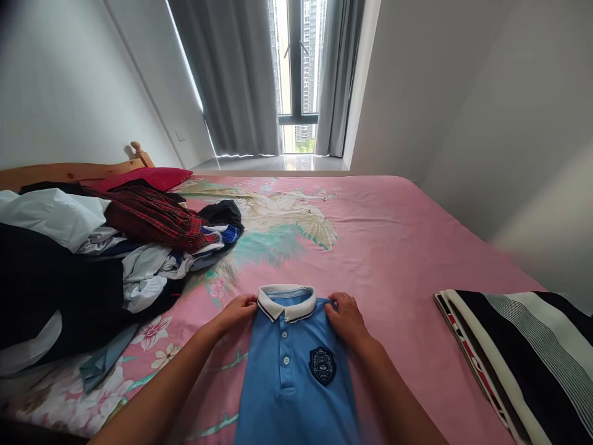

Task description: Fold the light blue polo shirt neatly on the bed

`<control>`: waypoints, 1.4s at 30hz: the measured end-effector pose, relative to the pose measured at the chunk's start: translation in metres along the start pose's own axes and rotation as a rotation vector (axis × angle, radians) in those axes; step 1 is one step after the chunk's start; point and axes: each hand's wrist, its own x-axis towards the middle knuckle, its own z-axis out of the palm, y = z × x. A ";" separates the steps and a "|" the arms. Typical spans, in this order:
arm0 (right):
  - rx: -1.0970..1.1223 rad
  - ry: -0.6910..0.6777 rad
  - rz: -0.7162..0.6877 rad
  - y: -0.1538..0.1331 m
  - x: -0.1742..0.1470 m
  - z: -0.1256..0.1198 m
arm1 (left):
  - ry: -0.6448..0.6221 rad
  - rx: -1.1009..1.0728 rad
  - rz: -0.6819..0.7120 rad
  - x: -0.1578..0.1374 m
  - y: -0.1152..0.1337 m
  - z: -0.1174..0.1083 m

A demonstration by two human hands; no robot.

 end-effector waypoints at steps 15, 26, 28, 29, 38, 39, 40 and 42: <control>-0.032 0.073 0.208 -0.014 -0.016 -0.019 | -0.041 -0.221 -0.104 -0.005 -0.004 -0.005; -0.159 -0.230 0.360 -0.030 -0.096 -0.029 | 0.312 0.220 0.031 -0.136 0.003 0.058; -0.097 -0.228 0.358 -0.031 -0.103 -0.031 | 0.342 0.228 -0.003 -0.178 -0.001 0.077; -0.071 -0.237 0.358 -0.031 -0.108 -0.033 | 0.360 0.211 -0.030 -0.195 -0.004 0.084; 0.212 -0.416 0.329 -0.015 -0.193 -0.031 | 0.281 -0.067 -0.212 -0.246 -0.022 0.101; 0.313 -0.460 0.358 -0.015 -0.200 -0.029 | 0.293 -0.113 -0.212 -0.245 -0.023 0.102; 0.396 -0.503 0.396 -0.016 -0.205 -0.028 | 0.299 -0.164 -0.219 -0.244 -0.025 0.103; 0.503 -0.568 0.464 -0.021 -0.211 -0.026 | 0.294 -0.269 -0.252 -0.241 -0.027 0.106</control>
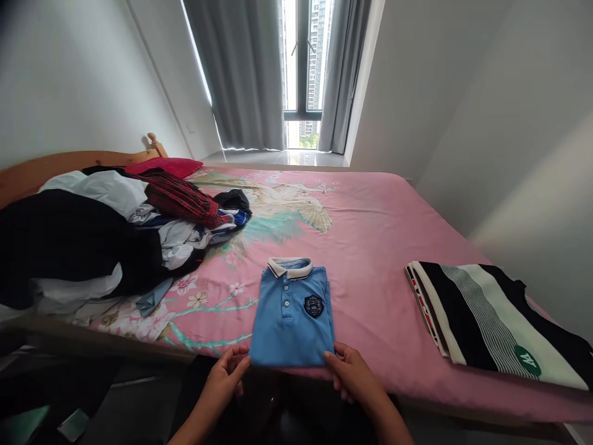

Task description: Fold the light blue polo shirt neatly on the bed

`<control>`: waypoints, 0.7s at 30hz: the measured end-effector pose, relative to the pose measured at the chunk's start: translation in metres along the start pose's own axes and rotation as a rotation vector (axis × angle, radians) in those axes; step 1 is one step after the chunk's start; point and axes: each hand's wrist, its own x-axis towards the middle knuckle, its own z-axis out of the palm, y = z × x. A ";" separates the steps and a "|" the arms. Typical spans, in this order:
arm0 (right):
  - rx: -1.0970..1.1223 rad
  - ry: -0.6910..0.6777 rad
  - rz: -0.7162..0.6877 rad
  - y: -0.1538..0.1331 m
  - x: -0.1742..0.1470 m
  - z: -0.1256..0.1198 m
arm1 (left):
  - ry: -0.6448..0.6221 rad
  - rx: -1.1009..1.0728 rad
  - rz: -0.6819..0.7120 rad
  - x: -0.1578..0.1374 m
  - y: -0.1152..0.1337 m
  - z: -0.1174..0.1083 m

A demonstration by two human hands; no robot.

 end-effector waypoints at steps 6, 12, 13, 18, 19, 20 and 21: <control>0.050 0.024 0.073 -0.002 0.000 0.011 | -0.077 -0.037 -0.164 0.003 0.010 0.002; 0.148 0.027 0.051 -0.001 -0.005 0.011 | -0.188 -0.010 -0.123 0.000 0.023 -0.001; 0.187 0.011 0.048 -0.003 -0.007 0.011 | -0.224 -0.033 -0.123 -0.001 0.024 -0.001; 0.272 -0.007 0.073 -0.007 -0.008 0.013 | -0.247 -0.184 -0.124 -0.002 0.027 0.001; 0.270 -0.002 0.074 -0.006 -0.007 0.013 | -0.234 -0.179 -0.124 -0.001 0.026 0.000; 0.266 0.003 0.072 -0.004 -0.006 0.014 | -0.228 -0.149 -0.122 0.000 0.024 -0.001; 0.266 0.007 0.068 -0.002 -0.004 0.014 | -0.223 -0.102 -0.118 0.001 0.022 -0.001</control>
